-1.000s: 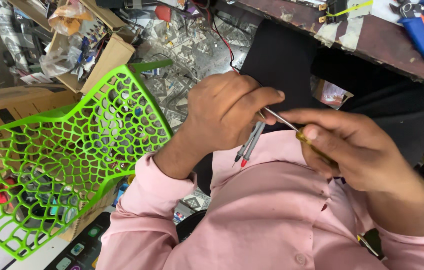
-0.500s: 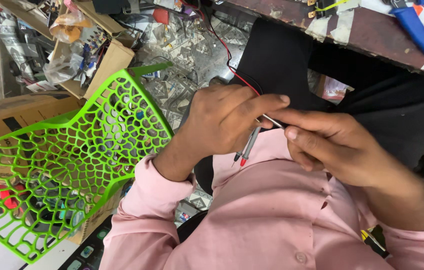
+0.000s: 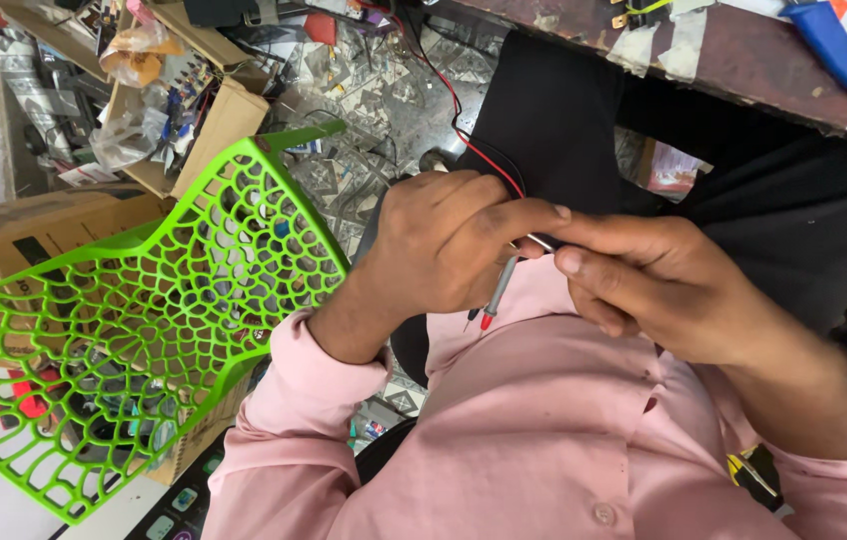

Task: The person sits in an office chair and repairs a small electrical component with a copper coil, using a screwdriver to unscrew its parts and pliers to handle a wire. They take the component apart, reposition the coil and terminal parts, and reassemble the pieces by hand.

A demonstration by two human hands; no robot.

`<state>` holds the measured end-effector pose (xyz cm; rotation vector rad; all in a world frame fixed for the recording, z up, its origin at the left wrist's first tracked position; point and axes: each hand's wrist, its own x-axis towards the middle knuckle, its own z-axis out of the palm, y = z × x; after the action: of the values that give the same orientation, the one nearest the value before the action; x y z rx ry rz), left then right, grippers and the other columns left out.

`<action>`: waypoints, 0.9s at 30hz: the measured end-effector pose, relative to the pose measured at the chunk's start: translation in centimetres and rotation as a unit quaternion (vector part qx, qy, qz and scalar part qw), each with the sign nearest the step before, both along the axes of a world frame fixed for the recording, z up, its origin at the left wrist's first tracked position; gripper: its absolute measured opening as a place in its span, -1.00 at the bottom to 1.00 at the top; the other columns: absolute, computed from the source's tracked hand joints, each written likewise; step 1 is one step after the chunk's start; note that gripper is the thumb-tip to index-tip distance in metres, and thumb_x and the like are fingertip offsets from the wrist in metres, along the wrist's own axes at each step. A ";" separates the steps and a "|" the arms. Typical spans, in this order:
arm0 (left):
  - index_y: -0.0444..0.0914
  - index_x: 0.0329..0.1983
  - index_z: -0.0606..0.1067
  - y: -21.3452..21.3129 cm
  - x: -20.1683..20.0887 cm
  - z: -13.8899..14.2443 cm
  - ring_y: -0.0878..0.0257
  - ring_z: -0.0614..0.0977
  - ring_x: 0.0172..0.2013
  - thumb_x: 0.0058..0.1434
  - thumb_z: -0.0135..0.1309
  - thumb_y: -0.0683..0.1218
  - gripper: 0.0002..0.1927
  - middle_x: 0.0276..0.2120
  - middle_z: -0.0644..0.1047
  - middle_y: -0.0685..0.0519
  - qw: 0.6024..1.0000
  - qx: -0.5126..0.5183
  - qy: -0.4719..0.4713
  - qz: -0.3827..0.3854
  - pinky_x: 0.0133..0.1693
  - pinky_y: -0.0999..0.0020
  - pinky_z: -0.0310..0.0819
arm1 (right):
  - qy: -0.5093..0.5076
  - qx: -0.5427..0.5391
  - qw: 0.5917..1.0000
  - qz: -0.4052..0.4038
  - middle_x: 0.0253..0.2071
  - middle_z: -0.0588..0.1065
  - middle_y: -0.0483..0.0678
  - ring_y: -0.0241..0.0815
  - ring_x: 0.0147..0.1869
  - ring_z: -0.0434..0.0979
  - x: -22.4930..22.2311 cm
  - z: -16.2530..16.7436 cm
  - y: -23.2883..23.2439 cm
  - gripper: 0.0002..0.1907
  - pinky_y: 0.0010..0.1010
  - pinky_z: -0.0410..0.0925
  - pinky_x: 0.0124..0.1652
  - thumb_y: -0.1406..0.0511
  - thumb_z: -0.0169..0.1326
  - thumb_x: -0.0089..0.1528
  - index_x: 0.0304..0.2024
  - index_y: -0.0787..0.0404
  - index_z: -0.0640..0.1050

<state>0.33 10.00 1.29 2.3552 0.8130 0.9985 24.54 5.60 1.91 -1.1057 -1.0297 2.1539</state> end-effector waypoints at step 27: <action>-0.18 -0.03 0.62 -0.4 0.0 -0.2 0.20 0.44 -0.53 0.03 0.17 -0.26 -0.61 -0.52 0.35 0.14 0.999 0.017 -0.024 0.019 -0.47 0.26 0.31 | 0.075 -0.072 0.990 -0.095 -0.54 0.32 -0.19 -0.43 -0.52 0.19 -1.3 -2.1 -3.4 -0.58 -0.59 0.14 -0.53 0.44 -0.11 0.42 0.33 0.31 0.45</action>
<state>0.35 9.61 1.13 2.3432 0.8318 1.0878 23.20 2.20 -0.22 -1.0427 -0.6810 2.1453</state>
